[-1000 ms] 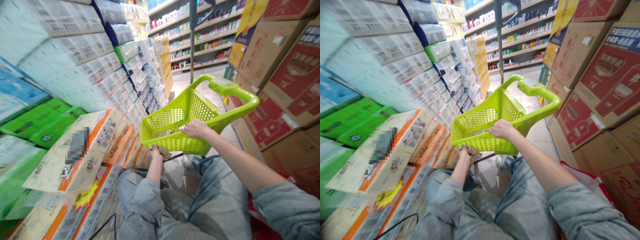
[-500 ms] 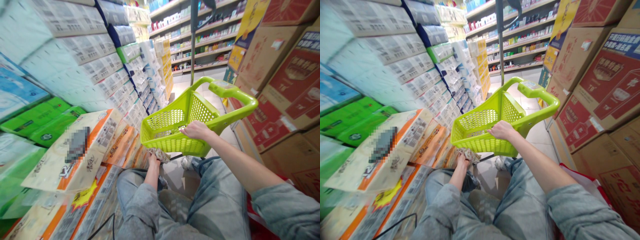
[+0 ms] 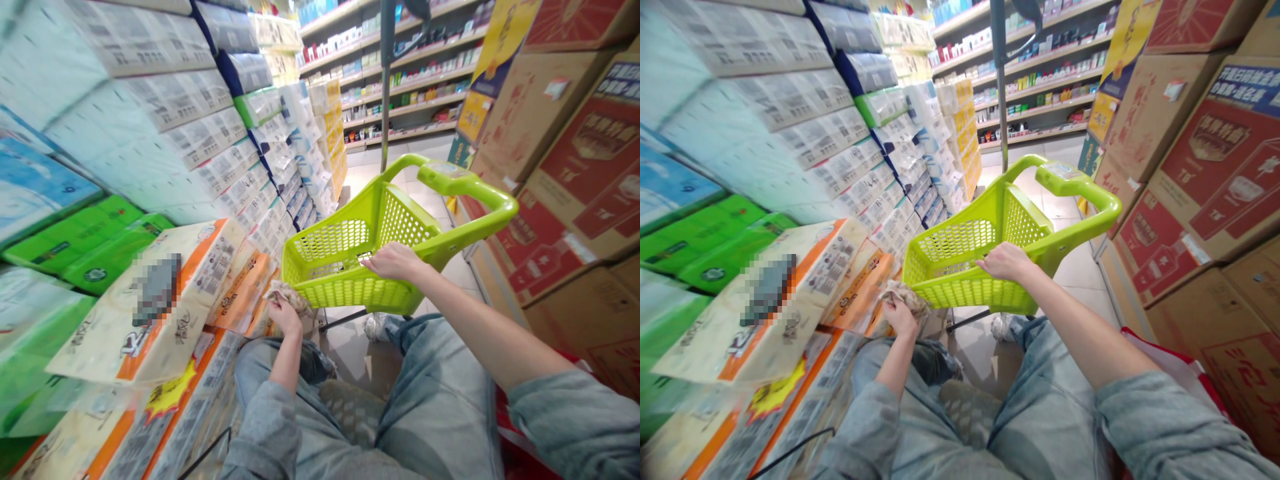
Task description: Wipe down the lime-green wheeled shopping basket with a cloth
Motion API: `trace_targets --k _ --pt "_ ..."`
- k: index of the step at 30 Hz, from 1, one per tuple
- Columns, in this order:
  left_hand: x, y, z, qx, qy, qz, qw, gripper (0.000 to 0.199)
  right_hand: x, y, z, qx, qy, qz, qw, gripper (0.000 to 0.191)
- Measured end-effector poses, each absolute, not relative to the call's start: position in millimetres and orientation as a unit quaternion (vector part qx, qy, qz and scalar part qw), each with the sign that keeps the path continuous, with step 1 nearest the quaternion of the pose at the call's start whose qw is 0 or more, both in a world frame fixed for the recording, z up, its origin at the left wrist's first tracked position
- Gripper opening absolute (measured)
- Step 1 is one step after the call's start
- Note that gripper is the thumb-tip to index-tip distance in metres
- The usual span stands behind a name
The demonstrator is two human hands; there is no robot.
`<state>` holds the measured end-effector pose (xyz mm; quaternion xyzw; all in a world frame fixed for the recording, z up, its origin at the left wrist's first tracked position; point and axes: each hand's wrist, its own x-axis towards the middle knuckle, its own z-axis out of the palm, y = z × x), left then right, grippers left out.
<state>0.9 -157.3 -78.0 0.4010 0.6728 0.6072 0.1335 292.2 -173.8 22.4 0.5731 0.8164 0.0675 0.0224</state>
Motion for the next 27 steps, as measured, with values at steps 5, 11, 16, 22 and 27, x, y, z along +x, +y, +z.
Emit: trace_targets --k 5,11,16,22,27 --pt "43 -153 -36 0.611 0.516 0.562 0.210 0.017 291 -174 22 0.580 0.812 0.065 0.021 0.065" --pt "58 -150 -49 0.839 0.435 0.300 0.131 0.021 292 -173 21 0.577 0.814 0.066 0.020 0.065" --pt "1 -138 -66 0.831 0.495 0.249 0.054 0.024 293 -173 23 0.579 0.813 0.060 0.026 0.066" --pt "-46 -134 -66 0.825 0.516 0.224 0.055 0.027 294 -173 23 0.575 0.815 0.057 0.032 0.067" --pt "-32 -145 -60 0.830 0.523 0.188 0.048 0.026 302 -172 22 0.597 0.800 0.056 0.025 0.068"
